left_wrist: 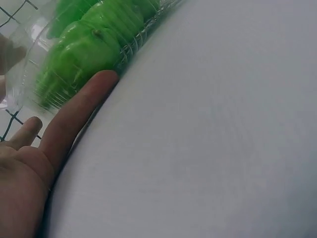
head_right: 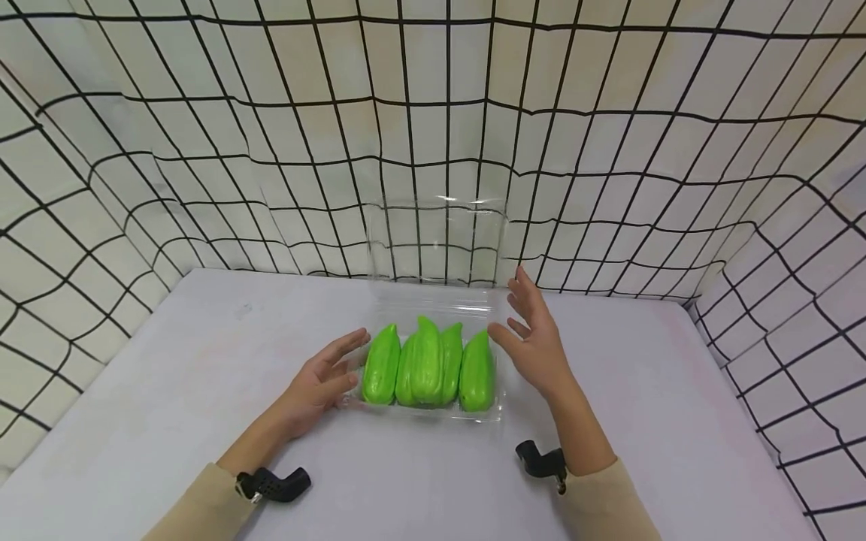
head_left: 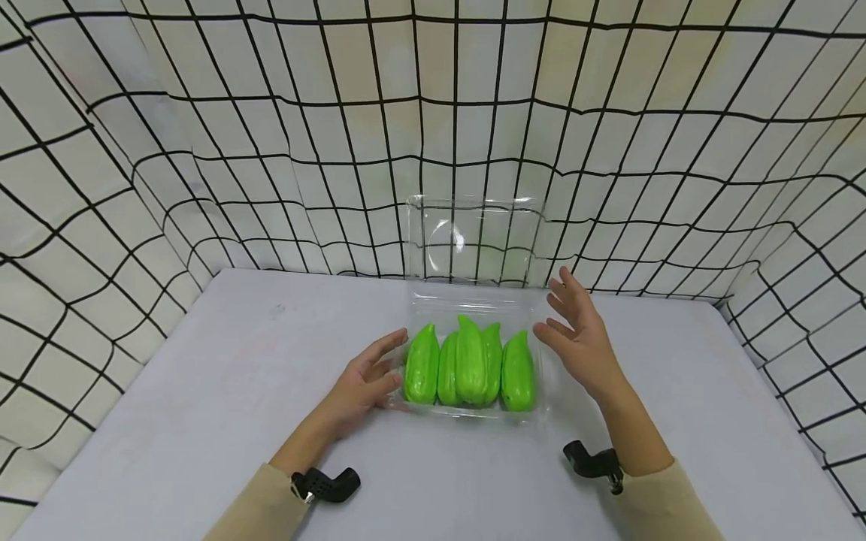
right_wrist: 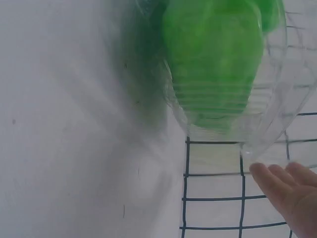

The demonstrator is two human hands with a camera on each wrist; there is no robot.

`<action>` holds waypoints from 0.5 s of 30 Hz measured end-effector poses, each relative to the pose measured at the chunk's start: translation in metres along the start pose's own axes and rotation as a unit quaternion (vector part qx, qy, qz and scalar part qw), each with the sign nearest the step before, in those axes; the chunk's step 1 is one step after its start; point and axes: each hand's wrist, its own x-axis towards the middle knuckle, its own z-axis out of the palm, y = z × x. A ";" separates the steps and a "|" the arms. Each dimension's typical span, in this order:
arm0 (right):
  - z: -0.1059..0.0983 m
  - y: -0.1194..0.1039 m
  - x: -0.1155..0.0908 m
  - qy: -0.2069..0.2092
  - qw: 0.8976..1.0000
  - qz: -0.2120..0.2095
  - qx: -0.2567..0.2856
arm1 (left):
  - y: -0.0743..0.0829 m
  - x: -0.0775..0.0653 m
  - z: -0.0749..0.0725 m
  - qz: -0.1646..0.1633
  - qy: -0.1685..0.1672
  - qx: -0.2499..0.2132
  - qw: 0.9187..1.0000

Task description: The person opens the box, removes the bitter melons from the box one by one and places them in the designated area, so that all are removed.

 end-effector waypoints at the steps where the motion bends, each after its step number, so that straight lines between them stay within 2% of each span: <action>1: 0.000 0.001 0.000 -0.007 1.000 0.007 0.004 | 0.000 0.000 0.000 0.002 -0.001 0.009 1.000; 4: 0.001 0.004 0.000 -0.027 0.999 0.020 0.001 | 0.000 0.000 0.002 0.003 0.000 0.021 1.000; 6: 0.002 0.007 0.000 -0.036 0.999 0.032 -0.022 | 0.001 0.001 0.003 0.001 0.005 0.034 0.999; 11: 0.002 0.008 -0.002 -0.069 0.993 0.070 -0.072 | 0.002 0.003 0.003 -0.027 0.023 0.034 0.999; 15: 0.002 0.006 -0.003 -0.104 0.988 0.091 -0.066 | 0.001 0.003 0.001 -0.045 0.041 0.035 0.998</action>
